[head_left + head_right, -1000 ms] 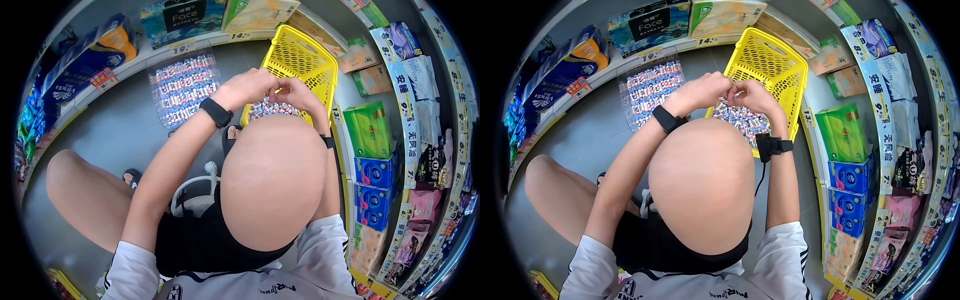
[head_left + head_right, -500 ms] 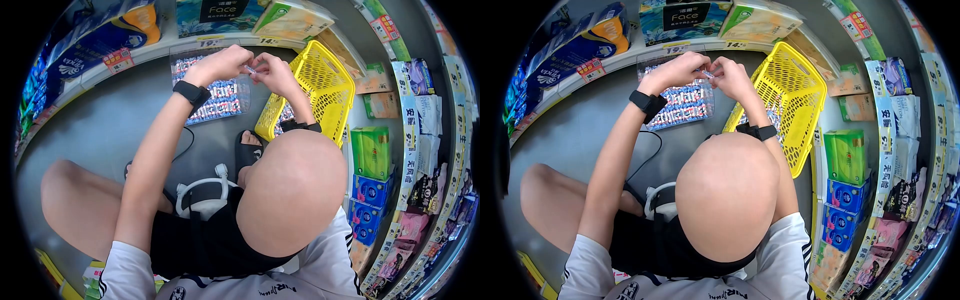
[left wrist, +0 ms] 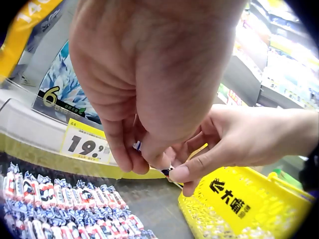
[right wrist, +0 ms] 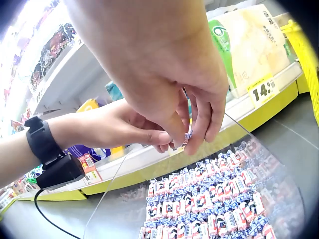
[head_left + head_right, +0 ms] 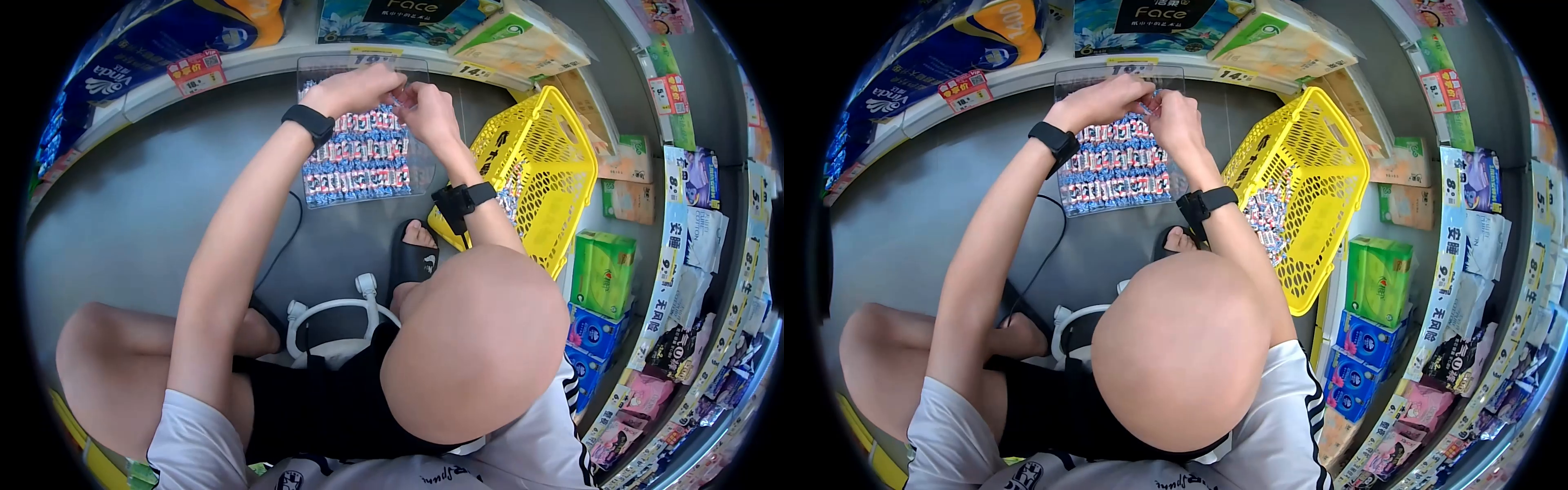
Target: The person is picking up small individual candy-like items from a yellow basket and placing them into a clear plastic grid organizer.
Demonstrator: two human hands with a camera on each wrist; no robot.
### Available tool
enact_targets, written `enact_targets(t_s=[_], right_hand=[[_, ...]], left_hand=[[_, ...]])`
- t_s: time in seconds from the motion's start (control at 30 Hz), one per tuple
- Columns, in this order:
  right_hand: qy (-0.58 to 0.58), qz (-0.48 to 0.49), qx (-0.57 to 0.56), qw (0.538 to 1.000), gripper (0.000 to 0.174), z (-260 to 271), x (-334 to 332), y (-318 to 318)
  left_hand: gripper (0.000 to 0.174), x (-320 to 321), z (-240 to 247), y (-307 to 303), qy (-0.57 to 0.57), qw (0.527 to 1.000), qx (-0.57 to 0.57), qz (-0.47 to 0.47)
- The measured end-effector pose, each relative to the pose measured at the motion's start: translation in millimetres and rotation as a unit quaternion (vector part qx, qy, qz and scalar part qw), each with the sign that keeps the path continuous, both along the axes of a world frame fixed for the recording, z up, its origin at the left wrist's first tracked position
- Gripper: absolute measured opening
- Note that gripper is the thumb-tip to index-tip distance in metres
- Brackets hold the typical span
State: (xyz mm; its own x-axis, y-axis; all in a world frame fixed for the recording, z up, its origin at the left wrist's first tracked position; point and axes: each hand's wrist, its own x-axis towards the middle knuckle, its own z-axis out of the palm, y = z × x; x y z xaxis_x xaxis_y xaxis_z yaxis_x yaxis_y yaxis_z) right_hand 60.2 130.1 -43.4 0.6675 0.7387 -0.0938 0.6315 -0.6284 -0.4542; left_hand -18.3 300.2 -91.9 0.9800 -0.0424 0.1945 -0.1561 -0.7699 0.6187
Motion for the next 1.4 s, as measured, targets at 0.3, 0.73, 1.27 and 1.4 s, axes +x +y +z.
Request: enact_targets(t_s=[0.3,0.73,1.27,1.4], right_hand=[[0.049,-0.146,-0.047,0.987,0.026,-48,4,9],[-0.035,-0.229,0.006,0.973,0.020,-77,1,49],[-0.062,-0.123,0.019,0.990,0.021,-108,-11,33],[-0.064,-0.140,0.057,0.986,0.030,-121,-9,32]], left_hand=[[0.027,31,-46,-2,0.019,0.999,0.043,-0.006],[0.043,24,-78,-12,-0.013,0.986,0.143,0.088],[0.059,23,-82,-18,0.126,0.974,0.178,0.068],[0.053,23,-89,-23,0.080,0.974,0.195,0.086]])
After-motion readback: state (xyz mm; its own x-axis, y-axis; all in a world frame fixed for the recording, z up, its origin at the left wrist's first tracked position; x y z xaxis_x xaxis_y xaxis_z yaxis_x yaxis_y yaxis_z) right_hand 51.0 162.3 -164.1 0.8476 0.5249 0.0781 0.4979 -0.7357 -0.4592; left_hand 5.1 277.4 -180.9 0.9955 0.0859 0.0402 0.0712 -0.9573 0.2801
